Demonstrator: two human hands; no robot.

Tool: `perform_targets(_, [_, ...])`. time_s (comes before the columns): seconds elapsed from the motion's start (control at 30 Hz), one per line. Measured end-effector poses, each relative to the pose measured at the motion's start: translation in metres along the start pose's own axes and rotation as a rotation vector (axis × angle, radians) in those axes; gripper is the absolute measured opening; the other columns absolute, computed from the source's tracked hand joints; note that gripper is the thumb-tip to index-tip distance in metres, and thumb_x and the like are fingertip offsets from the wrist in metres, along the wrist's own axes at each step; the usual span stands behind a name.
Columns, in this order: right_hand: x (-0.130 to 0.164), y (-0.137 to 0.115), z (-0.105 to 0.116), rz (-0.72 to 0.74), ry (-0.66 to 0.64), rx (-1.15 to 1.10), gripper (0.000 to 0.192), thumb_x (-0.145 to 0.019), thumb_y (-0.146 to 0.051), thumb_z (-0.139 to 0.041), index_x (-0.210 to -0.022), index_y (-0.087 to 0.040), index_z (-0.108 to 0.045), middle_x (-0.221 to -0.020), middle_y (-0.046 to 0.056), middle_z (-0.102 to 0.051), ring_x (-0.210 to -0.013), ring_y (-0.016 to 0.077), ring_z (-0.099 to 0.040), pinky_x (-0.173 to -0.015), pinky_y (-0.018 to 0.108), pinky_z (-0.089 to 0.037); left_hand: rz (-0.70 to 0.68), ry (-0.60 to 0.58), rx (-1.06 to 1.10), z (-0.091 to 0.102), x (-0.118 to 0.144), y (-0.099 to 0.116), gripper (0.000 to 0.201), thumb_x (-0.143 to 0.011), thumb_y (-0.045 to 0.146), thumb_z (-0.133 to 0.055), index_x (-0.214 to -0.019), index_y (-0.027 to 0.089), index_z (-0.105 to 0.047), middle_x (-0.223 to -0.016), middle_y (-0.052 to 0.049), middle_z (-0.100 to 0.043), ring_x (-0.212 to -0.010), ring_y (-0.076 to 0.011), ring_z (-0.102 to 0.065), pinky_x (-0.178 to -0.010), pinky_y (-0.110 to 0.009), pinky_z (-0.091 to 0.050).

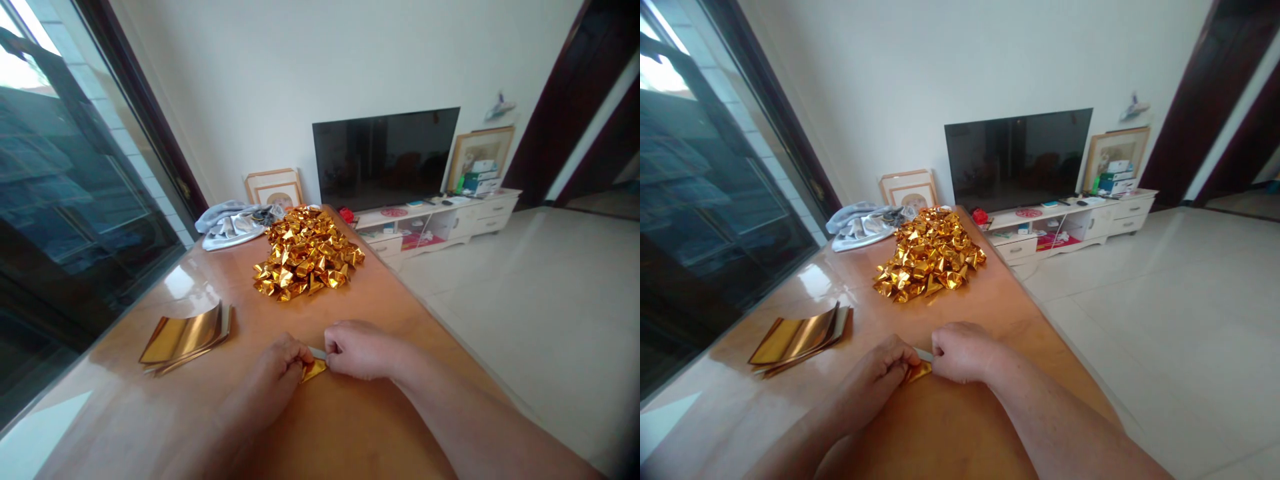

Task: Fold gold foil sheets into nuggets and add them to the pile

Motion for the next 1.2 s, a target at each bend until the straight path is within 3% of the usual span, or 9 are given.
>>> perform_targets(0.2, [0.002, 0.003, 0.000, 0.021, 0.050, -0.067, 0.012, -0.082, -0.030, -0.059, -0.087, -0.024, -0.068, -0.086, 0.001, -0.069, -0.071, 0.0140, -0.055, -0.054, 0.025, -0.026, 0.007, -0.005, 0.017, 0.003, 0.001, 0.001, 0.024, -0.082, 0.015, -0.044, -0.081, 0.020, -0.067, -0.089, -0.002, -0.063, -0.087, -0.0175, -0.058, -0.079, -0.028, -0.046])
perform_targets(0.7, [0.002, 0.009, -0.006, 0.026, 0.007, -0.122, 0.016, -0.080, -0.017, -0.058, -0.092, -0.023, -0.066, -0.086, -0.002, -0.067, -0.069, 0.0117, -0.052, -0.056, 0.024, -0.026, 0.013, -0.045, 0.005, -0.004, -0.002, -0.004, 0.022, -0.076, 0.014, -0.051, -0.084, 0.019, -0.071, -0.088, -0.002, -0.065, -0.086, -0.0185, -0.060, -0.074, -0.027, -0.046])
perform_targets(0.83, [0.009, -0.006, 0.009, 0.046, 0.075, -0.130, 0.013, -0.081, -0.016, -0.056, -0.089, -0.020, -0.065, -0.084, 0.000, -0.066, -0.071, 0.0124, -0.052, -0.058, 0.024, -0.028, 0.009, -0.028, 0.017, -0.004, 0.000, -0.006, 0.024, -0.075, 0.012, -0.050, -0.086, 0.019, -0.070, -0.086, -0.002, -0.064, -0.083, -0.0176, -0.059, -0.072, -0.026, -0.045])
perform_targets(0.93, [0.020, -0.032, 0.022, 0.160, 0.142, -0.111, 0.019, -0.081, -0.010, -0.053, -0.091, -0.019, -0.067, -0.092, 0.003, -0.066, -0.081, 0.0138, -0.055, -0.067, 0.023, -0.034, -0.040, -0.026, 0.008, -0.004, 0.000, -0.004, 0.025, -0.075, 0.010, -0.049, -0.084, 0.019, -0.070, -0.086, -0.002, -0.065, -0.083, -0.0177, -0.059, -0.074, -0.026, -0.045])
perform_targets(1.03, [0.031, -0.052, 0.014, 0.230, 0.088, -0.002, 0.022, -0.088, -0.013, -0.049, -0.091, -0.018, -0.070, -0.094, 0.006, -0.065, -0.083, 0.0153, -0.056, -0.071, 0.024, -0.037, -0.114, -0.017, 0.008, -0.002, 0.001, 0.000, 0.029, -0.078, 0.008, -0.046, -0.083, 0.019, -0.071, -0.087, -0.003, -0.066, -0.087, -0.0182, -0.059, -0.080, -0.028, -0.045])
perform_targets(1.2, [0.040, -0.057, 0.001, 0.209, 0.064, 0.138, 0.030, -0.093, -0.013, -0.043, -0.101, -0.017, -0.071, -0.099, 0.008, -0.065, -0.089, 0.0183, -0.057, -0.080, 0.028, -0.040, -0.123, -0.022, 0.034, -0.002, 0.001, -0.002, 0.035, -0.080, 0.006, -0.044, -0.091, 0.021, -0.074, -0.093, -0.003, -0.068, -0.092, -0.0190, -0.059, -0.085, -0.029, -0.046])
Point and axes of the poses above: each hand's wrist, its own x-axis away from the middle knuckle, its own z-axis out of the back of the hand, y = z × x, the point moved 9 cm from there along -x, towards the middle knuckle
